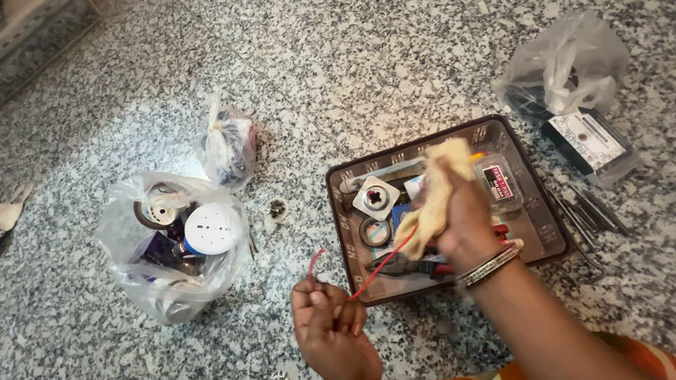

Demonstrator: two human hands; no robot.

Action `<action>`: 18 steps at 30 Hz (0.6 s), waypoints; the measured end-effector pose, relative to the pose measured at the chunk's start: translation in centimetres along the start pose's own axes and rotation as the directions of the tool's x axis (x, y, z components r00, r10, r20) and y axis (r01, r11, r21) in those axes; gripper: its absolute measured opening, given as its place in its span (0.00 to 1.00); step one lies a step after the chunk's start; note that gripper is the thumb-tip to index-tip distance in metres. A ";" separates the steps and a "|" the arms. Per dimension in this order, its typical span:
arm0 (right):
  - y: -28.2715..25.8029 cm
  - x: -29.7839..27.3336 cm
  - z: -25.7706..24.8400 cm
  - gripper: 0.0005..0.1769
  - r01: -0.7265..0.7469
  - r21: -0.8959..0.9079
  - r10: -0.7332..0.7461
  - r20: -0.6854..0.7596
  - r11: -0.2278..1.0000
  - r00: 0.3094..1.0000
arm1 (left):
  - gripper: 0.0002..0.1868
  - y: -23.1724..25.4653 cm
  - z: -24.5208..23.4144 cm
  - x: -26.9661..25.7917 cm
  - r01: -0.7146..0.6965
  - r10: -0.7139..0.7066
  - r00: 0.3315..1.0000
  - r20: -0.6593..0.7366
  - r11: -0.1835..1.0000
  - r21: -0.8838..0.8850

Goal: The person sits on the floor and uses a cloth to wipe small metal parts and tools. They then open a plastic bag containing small black components and sort through them by hand.

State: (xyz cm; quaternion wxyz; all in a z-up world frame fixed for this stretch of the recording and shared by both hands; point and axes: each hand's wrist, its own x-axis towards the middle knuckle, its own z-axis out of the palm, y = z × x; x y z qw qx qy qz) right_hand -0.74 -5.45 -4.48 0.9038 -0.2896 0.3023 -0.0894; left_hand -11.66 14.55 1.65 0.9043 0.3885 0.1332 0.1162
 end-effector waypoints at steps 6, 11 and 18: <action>-2.0 1.1 -1.2 0.09 0.168 0.025 -0.166 -0.072 0.986 0.984 | 0.05 1.3 -0.4 0.6 -0.019 0.022 0.999 -0.034 0.998 0.065; -2.6 1.4 -1.3 0.09 0.146 0.118 -0.145 -0.016 0.982 0.989 | 0.04 1.3 0.2 0.9 -0.035 0.035 0.999 -0.037 0.999 0.000; -3.3 0.3 -0.1 0.19 0.523 -0.117 -0.524 0.030 0.844 0.851 | 0.05 3.8 -0.8 1.9 -0.138 0.145 0.982 -0.123 0.989 0.060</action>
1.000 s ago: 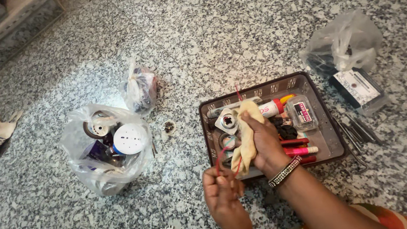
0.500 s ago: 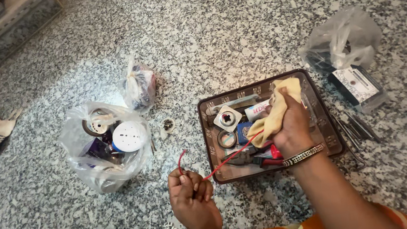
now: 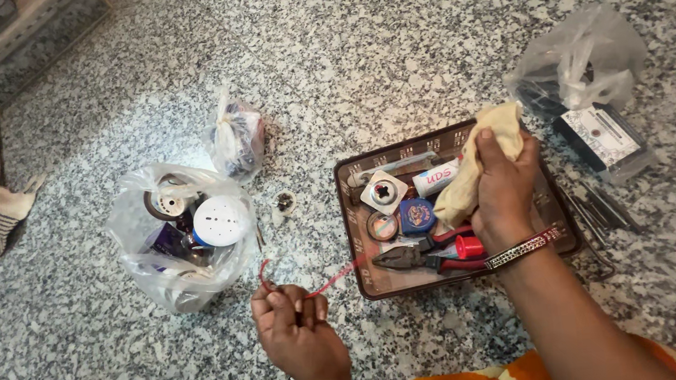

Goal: The person sits on the floor and uses a cloth to wipe small metal parts and tools. They then open a plastic bag containing small black components and sort through them by hand.

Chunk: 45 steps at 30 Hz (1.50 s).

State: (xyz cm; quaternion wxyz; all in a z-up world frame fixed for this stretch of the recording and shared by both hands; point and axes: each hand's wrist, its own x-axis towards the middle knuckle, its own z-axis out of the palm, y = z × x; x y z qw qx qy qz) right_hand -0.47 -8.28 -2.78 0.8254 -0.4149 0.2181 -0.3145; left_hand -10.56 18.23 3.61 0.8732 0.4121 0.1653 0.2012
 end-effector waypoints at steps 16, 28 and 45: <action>-1.8 -10.4 6.0 0.35 -0.204 -0.414 0.425 0.561 0.887 0.711 | 0.05 -5.3 4.3 -2.4 0.104 -0.197 0.957 0.214 0.920 0.378; -2.7 -7.0 5.1 0.23 0.019 -0.209 0.041 0.277 0.978 0.960 | 0.03 -5.3 2.9 -4.0 -0.010 -0.144 0.957 0.252 0.852 0.524; -4.2 -1.2 1.1 0.19 -0.157 0.295 0.131 0.105 0.942 0.986 | 0.06 -7.3 2.9 -0.4 0.393 -0.376 0.902 0.214 0.919 -0.042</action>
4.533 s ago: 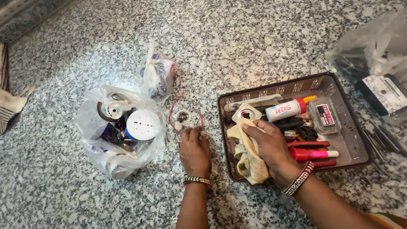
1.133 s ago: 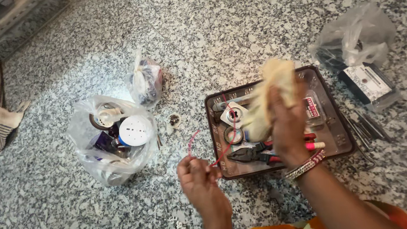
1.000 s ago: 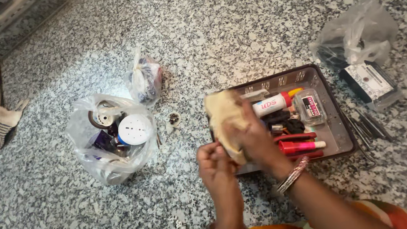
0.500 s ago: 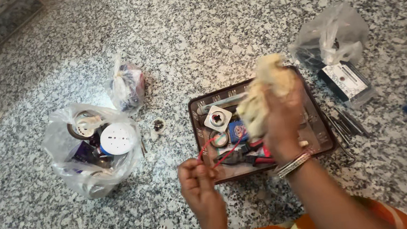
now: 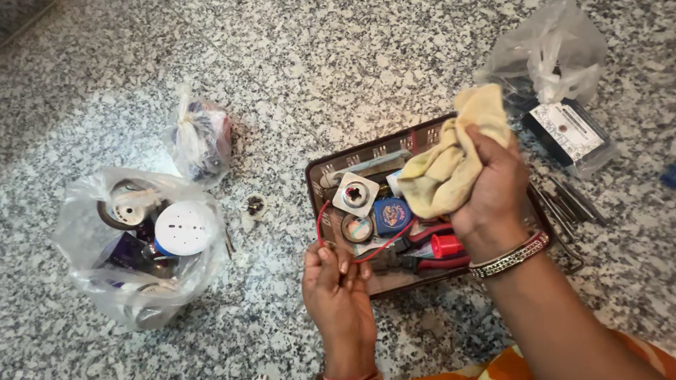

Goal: The person sits on the floor and uses a cloth to wipe small metal parts and tools. They then open a plastic bag containing small black components and sort through them by hand.

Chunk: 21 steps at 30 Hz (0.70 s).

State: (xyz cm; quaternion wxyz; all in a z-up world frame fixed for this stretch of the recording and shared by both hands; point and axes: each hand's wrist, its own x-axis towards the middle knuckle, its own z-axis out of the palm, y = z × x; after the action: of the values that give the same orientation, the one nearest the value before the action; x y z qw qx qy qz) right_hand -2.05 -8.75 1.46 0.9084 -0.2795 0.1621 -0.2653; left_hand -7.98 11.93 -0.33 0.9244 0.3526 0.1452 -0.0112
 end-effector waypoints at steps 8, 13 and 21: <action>2.7 -3.3 2.2 0.17 -0.357 -0.142 0.382 0.223 0.923 0.897 | 0.09 -1.0 -1.5 3.0 0.261 -0.279 0.952 0.123 0.954 0.145; 2.7 -5.3 3.8 0.26 -0.427 -0.342 0.527 0.298 0.837 0.796 | 0.14 -0.2 -1.0 4.7 0.309 -0.315 0.948 -0.045 0.877 0.367; 3.9 -5.3 3.2 0.21 -0.181 -0.589 0.444 0.339 0.788 0.830 | 0.14 -1.4 0.0 5.7 -0.112 -0.029 0.992 0.125 0.268 0.957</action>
State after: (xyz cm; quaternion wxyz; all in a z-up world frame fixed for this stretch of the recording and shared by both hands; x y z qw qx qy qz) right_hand -3.43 -1.64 2.43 0.8377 -0.5429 0.0547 0.0233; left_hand -2.73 11.34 -2.79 0.5298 0.8418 0.0452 -0.0929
